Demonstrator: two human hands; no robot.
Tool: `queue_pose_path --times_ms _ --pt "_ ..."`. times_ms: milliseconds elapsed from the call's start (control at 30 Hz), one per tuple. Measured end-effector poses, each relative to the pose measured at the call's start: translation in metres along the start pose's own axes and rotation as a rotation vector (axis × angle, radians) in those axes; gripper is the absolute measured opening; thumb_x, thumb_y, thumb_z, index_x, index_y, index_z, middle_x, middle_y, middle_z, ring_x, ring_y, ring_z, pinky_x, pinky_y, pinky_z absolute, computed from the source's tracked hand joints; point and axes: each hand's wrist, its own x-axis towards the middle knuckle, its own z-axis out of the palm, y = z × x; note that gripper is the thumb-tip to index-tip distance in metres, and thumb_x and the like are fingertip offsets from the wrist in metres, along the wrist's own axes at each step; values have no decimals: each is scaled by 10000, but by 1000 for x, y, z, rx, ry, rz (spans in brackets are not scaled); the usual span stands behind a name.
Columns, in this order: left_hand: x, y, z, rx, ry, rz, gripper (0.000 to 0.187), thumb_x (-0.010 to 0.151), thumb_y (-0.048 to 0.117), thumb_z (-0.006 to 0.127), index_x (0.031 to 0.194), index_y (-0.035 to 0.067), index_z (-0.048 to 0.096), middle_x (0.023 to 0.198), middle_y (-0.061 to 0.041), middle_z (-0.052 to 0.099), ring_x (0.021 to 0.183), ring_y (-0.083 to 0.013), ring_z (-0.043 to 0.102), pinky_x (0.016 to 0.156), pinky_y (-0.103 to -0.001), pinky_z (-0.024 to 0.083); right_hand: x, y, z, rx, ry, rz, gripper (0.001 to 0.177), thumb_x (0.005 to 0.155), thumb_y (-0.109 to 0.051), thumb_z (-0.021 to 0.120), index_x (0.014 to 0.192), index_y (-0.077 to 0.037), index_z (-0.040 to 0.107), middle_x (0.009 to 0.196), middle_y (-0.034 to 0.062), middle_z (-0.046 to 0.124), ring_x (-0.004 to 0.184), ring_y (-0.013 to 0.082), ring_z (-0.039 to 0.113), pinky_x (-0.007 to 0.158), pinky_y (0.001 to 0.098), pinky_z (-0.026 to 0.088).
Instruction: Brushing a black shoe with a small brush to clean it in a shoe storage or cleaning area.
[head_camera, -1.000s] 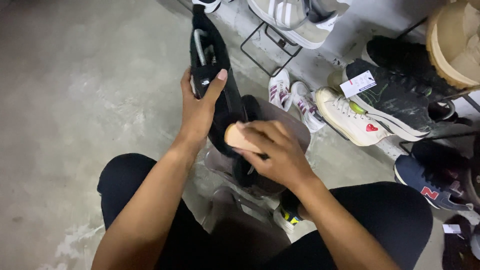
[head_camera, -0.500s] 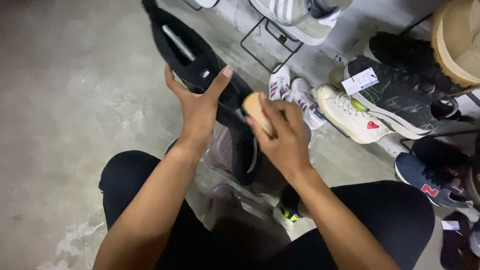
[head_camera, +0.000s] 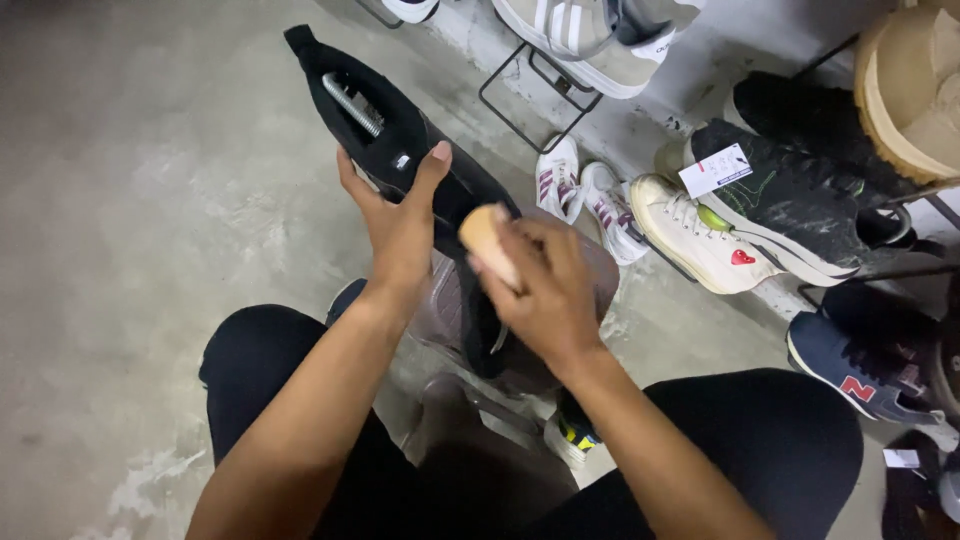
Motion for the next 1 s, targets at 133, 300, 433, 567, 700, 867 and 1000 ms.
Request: queue_pose_path --times_ms 133,300,433,567,700,867,1000 --pt "-1 1 3 -7 23 -19 1278 789 453 843 1592 171 -111 1525 -324 295 1418 -455 382 1132 -562 367 -3 16 0 -243 -9 6 379 776 -230 903 1123 -131 789 947 80 654 806 253 654 697 341 558" --pt "-5 0 3 -4 30 -3 1277 790 458 835 1595 166 -112 1523 -343 264 1402 -471 383 1116 -574 384 0 13 -2 -153 -15 -32 420 792 -147 874 1199 -119 777 943 133 643 784 331 639 674 428 515" --pt "-8 7 4 -29 40 -57 1274 770 467 832 1601 172 -88 1513 -348 292 1398 -470 411 1106 -564 410 5 7 -6 -40 -71 -159 354 815 -238 867 1152 -169 784 1038 112 699 800 318 646 752 405 504" --pt "2 8 11 -20 70 -60 1281 723 498 835 1611 176 -30 1482 -340 332 1381 -465 430 1092 -566 409 4 25 -12 -35 -4 -70 353 856 -200 840 1197 -136 778 969 88 673 797 288 647 724 365 537" --pt "12 6 4 -44 62 -155 1211 668 516 834 1605 216 128 1422 -269 443 1282 -385 546 1040 -522 492 -1 0 -19 143 -95 -190 266 855 -305 826 1067 -146 803 1050 116 724 848 319 683 768 430 554" --pt "14 1 3 -49 -12 -121 1136 668 519 825 1575 169 237 1322 -240 513 1177 -337 586 947 -475 543 6 24 -27 167 -119 -136 308 890 -155 799 1176 -49 755 1035 166 690 852 369 666 753 455 561" --pt "23 -13 -12 -58 -91 -133 975 685 515 806 1476 136 380 1118 -161 573 958 -263 633 771 -408 590 -10 21 -19 198 -76 -75 459 826 -114 844 1273 -94 740 926 195 641 796 393 644 671 505 525"
